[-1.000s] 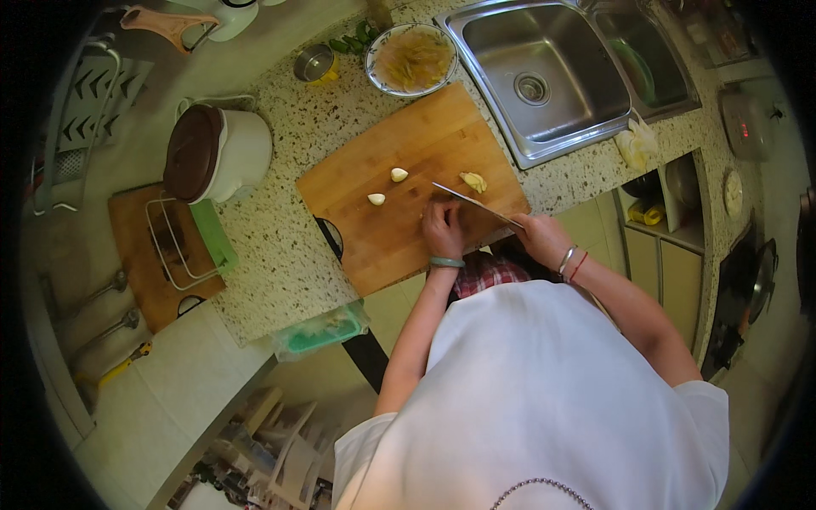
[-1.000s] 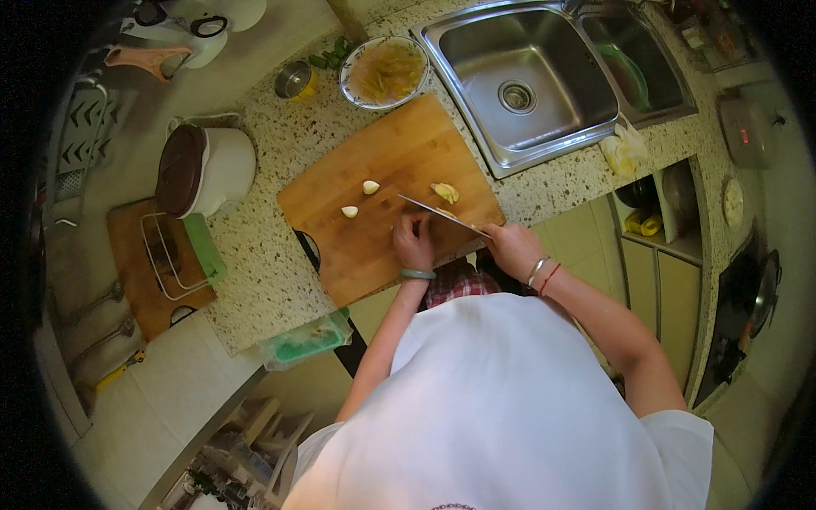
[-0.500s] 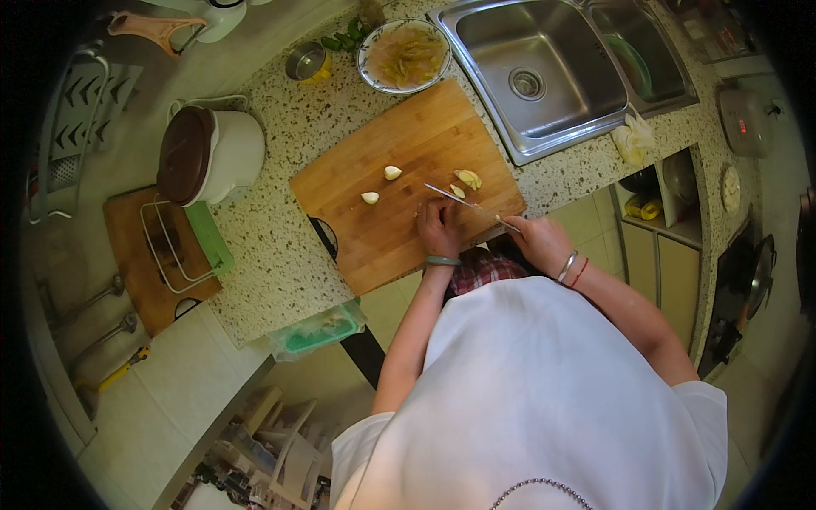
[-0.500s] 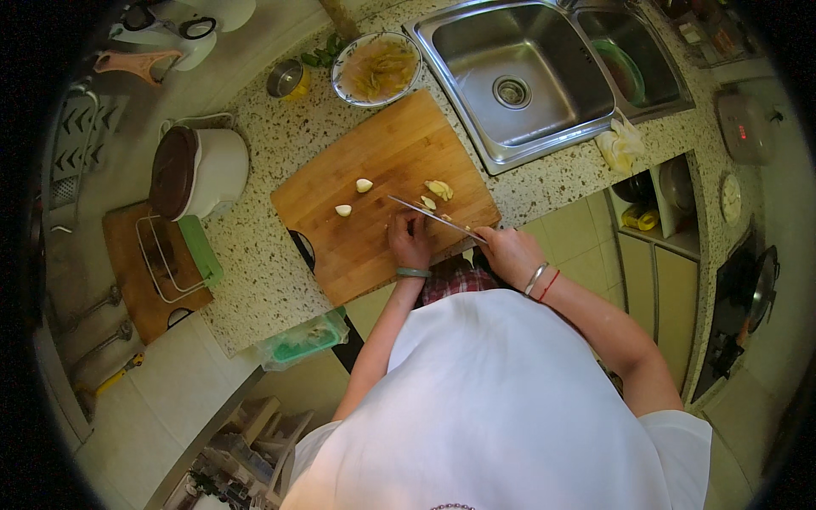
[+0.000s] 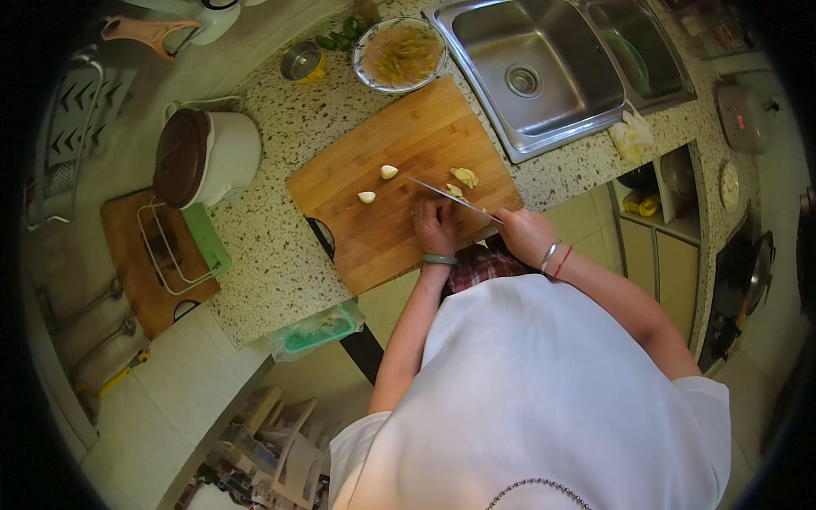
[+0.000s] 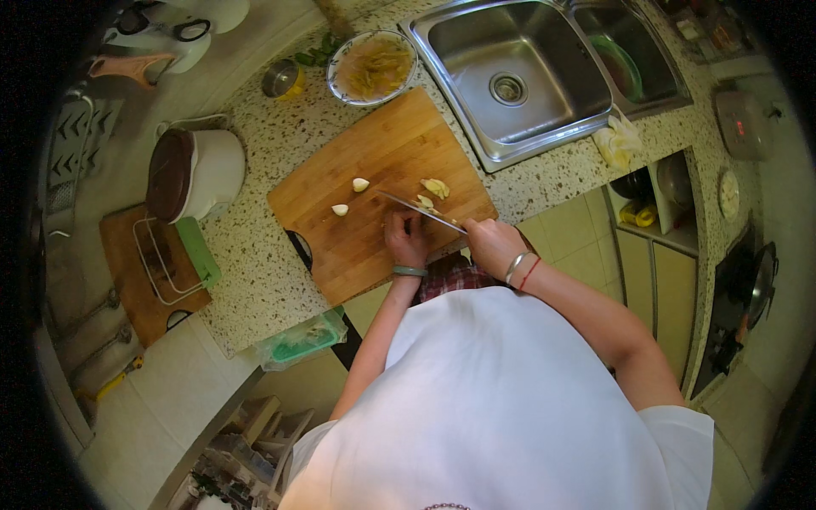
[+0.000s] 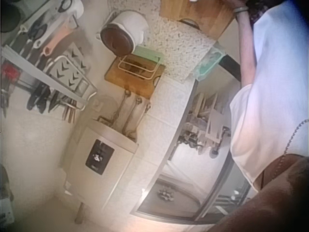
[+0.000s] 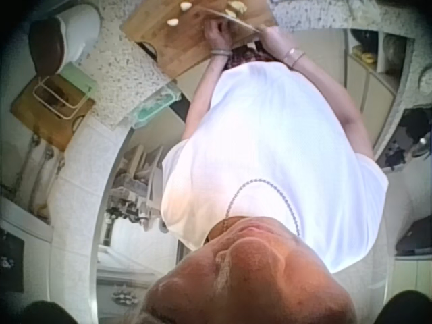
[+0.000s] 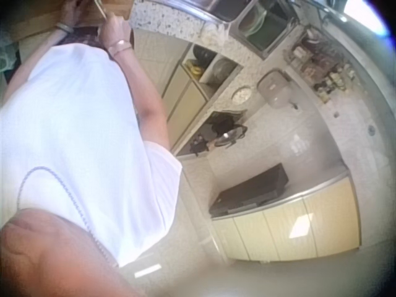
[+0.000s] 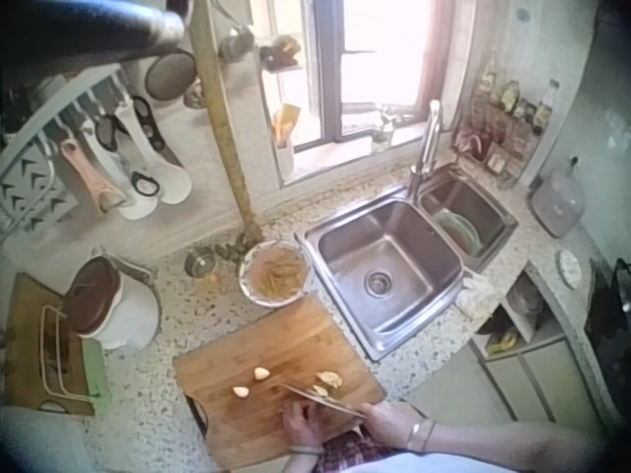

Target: The person removes a yellow vegetable from a plastic bag and slices it into thin strips on a wooden cutting board using a knife. They then rinse the sliced vegetable in a bowl under running water. Finally, the person peels and slices garlic cloves on the same cutting board.

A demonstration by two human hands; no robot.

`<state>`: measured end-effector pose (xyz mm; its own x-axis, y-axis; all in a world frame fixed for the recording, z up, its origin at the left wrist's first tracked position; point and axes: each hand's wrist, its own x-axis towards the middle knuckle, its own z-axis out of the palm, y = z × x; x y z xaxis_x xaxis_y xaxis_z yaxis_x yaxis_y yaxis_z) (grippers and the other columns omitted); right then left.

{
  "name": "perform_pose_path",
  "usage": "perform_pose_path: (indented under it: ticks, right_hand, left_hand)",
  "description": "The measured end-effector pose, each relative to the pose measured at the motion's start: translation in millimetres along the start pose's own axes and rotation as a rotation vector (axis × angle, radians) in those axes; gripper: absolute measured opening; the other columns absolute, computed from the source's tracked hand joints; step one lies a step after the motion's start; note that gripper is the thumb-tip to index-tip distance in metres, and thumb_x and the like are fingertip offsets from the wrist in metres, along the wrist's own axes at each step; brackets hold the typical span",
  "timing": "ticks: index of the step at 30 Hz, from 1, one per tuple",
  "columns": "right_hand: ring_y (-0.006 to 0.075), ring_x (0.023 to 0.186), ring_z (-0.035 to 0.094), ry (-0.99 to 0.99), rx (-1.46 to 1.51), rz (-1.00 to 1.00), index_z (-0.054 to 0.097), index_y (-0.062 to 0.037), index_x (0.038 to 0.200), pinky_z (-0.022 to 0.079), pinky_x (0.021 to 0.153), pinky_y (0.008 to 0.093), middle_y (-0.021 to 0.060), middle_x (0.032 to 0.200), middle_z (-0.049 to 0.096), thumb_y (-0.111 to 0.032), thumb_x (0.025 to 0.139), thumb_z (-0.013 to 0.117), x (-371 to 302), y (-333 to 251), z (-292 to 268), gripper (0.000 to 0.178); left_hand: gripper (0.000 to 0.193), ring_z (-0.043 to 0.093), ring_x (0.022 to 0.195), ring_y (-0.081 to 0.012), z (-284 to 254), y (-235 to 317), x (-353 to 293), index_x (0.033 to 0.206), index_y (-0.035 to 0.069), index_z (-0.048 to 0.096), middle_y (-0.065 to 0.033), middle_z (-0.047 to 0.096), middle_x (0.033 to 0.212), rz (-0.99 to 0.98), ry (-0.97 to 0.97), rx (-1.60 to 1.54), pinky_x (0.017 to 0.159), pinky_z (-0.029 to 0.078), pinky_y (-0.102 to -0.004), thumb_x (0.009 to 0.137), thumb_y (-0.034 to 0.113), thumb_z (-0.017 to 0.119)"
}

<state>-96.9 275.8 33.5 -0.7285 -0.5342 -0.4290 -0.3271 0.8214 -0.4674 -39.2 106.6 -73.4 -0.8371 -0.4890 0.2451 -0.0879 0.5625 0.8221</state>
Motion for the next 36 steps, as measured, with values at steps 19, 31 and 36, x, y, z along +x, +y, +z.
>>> perform_pose_path:
  ticks: [19,31,36]
  right_hand:
    - [0.0396,0.067,0.062,0.075,0.022,-0.042,0.066,-0.0088,0.094,0.050,0.061,0.0493,0.0196,0.071,0.064,-0.024,0.092,0.055,-12.0,13.1,-6.8,0.019]
    - [0.0412,0.075,0.063,-0.074,0.081,0.028,0.067,-0.0044,0.092,0.051,0.069,0.0497,0.0227,0.078,0.065,-0.024,0.092,0.055,-8.4,10.7,-16.1,0.022]
    - [0.0418,0.077,0.063,-0.076,0.145,-0.015,0.066,-0.0020,0.090,0.050,0.070,0.0503,0.0242,0.080,0.065,-0.022,0.091,0.056,5.0,7.0,-13.4,0.022]
  left_hand:
    - [0.009,0.059,0.082,-0.0343,2.2,-6.8,-2.8,0.085,0.004,0.058,-0.0142,0.061,0.086,-0.012,0.017,0.013,0.073,0.046,-0.0410,0.087,0.010,0.064]
    - [0.011,0.058,0.082,-0.0354,1.9,-5.3,-1.0,0.082,0.005,0.056,-0.0140,0.060,0.084,0.007,0.001,0.045,0.087,0.044,-0.0465,0.086,0.010,0.064]
    - [0.012,0.056,0.078,-0.0350,1.3,-4.7,-4.1,0.082,0.004,0.056,-0.0140,0.058,0.082,-0.016,-0.005,0.056,0.073,0.045,-0.0431,0.086,0.011,0.065]
